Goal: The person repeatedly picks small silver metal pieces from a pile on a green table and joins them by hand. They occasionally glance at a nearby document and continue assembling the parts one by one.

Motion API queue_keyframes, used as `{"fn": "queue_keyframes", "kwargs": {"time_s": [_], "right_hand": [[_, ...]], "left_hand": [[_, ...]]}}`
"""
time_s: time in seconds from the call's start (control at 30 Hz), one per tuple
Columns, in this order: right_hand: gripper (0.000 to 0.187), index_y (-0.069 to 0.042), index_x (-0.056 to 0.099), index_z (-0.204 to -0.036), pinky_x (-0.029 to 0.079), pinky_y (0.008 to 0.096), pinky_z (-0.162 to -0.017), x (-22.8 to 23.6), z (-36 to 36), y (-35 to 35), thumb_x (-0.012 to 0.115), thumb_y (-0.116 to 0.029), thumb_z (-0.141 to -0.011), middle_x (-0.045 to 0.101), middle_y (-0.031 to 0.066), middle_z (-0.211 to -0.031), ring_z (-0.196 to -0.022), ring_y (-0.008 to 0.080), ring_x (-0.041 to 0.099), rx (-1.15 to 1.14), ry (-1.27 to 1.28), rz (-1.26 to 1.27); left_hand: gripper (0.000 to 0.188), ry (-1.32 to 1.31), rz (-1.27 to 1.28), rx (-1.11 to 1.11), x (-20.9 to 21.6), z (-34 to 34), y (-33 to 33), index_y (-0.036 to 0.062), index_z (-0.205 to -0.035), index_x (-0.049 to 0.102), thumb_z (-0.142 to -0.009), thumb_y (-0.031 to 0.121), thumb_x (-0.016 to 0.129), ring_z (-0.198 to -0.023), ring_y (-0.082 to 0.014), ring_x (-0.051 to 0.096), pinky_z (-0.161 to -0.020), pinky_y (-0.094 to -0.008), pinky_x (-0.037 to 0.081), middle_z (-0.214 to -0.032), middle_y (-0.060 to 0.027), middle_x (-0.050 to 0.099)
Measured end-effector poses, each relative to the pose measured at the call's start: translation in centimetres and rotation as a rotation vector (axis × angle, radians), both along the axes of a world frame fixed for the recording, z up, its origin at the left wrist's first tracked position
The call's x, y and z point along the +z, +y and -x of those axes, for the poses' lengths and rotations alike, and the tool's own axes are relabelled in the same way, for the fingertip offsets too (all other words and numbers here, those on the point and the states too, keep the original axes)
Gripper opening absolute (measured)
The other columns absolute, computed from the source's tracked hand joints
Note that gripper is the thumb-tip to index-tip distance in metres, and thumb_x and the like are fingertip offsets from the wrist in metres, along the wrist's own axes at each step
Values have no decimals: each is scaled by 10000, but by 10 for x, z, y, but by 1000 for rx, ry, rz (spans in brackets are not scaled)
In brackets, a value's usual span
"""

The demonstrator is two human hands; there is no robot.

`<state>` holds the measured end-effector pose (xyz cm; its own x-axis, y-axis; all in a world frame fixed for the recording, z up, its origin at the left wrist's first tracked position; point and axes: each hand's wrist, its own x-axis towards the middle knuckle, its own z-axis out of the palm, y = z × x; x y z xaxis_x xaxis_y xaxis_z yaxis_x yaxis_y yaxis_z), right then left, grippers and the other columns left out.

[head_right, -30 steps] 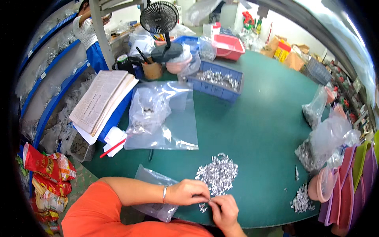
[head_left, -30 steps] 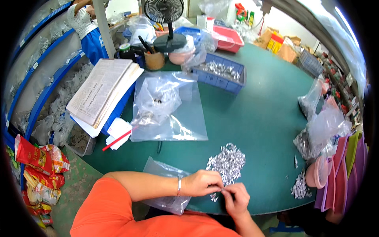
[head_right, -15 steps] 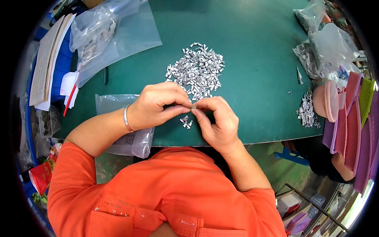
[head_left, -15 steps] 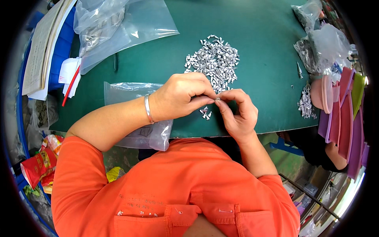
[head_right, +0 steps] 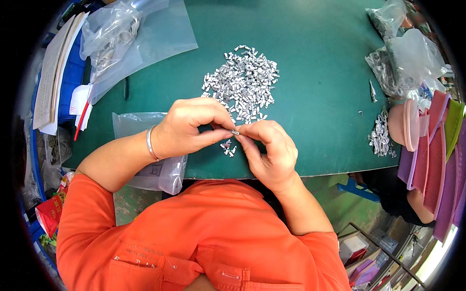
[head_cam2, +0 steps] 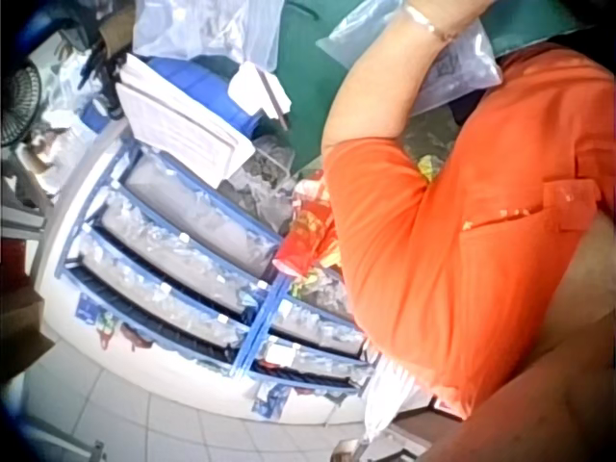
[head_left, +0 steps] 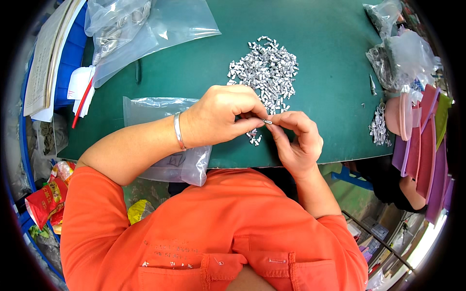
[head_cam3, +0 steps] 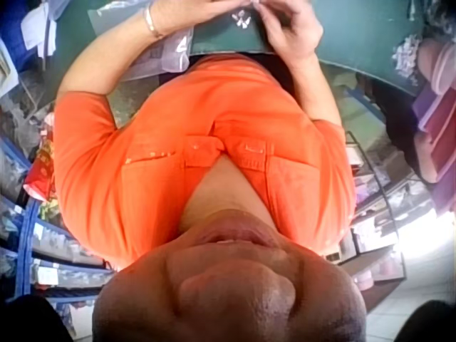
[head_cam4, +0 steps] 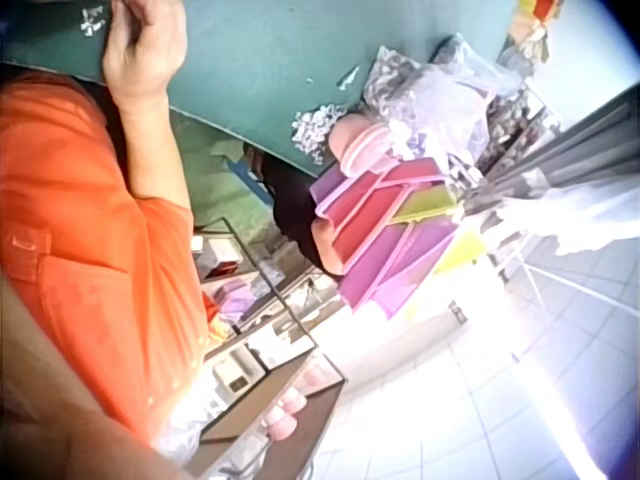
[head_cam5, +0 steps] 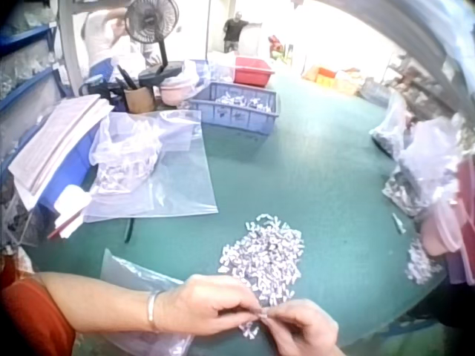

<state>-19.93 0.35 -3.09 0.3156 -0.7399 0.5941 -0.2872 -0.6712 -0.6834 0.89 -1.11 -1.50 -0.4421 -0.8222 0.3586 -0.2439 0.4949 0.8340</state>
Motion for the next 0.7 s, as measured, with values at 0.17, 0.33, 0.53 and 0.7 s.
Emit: {"fn": "queue_keyframes", "kwargs": {"time_s": [0.17, 0.33, 0.53, 0.7], "right_hand": [[369, 33, 526, -1082, 556, 274, -740, 3, 7, 0, 716, 148, -788, 691, 151, -962, -842, 193, 687, 58, 101, 10], [254, 16, 621, -1000, 534, 287, -712, 4, 4, 0, 719, 97, -780, 706, 112, -912, -787, 192, 670, 3, -121, -214], [204, 20, 628, -1001, 525, 264, -716, 5, 2, 5, 709, 71, -821, 702, 111, -903, -802, 165, 667, 38, -211, -366], [180, 18, 626, -935, 528, 260, -672, 2, 3, -1, 729, 82, -802, 689, 119, -876, -777, 175, 667, 115, -161, -290]], "left_hand": [[149, 0, 31, -8, -2, 0, -1, 30, -856, 702, -733, -18, 771, -791, -224, 679, -685, -306, 547, -857, -85, 695], [145, -3, 31, -14, -2, 0, -1, 32, -850, 701, -733, -25, 764, -791, -223, 677, -684, -309, 545, -854, -82, 694], [142, 2, -6, -17, -2, 0, 0, 27, -849, 698, -736, -33, 760, -781, -214, 672, -678, -308, 542, -856, -81, 691], [146, 3, 0, -17, -3, 0, -1, 26, -854, 700, -737, -38, 759, -783, -213, 675, -677, -306, 543, -856, -85, 692]]}}
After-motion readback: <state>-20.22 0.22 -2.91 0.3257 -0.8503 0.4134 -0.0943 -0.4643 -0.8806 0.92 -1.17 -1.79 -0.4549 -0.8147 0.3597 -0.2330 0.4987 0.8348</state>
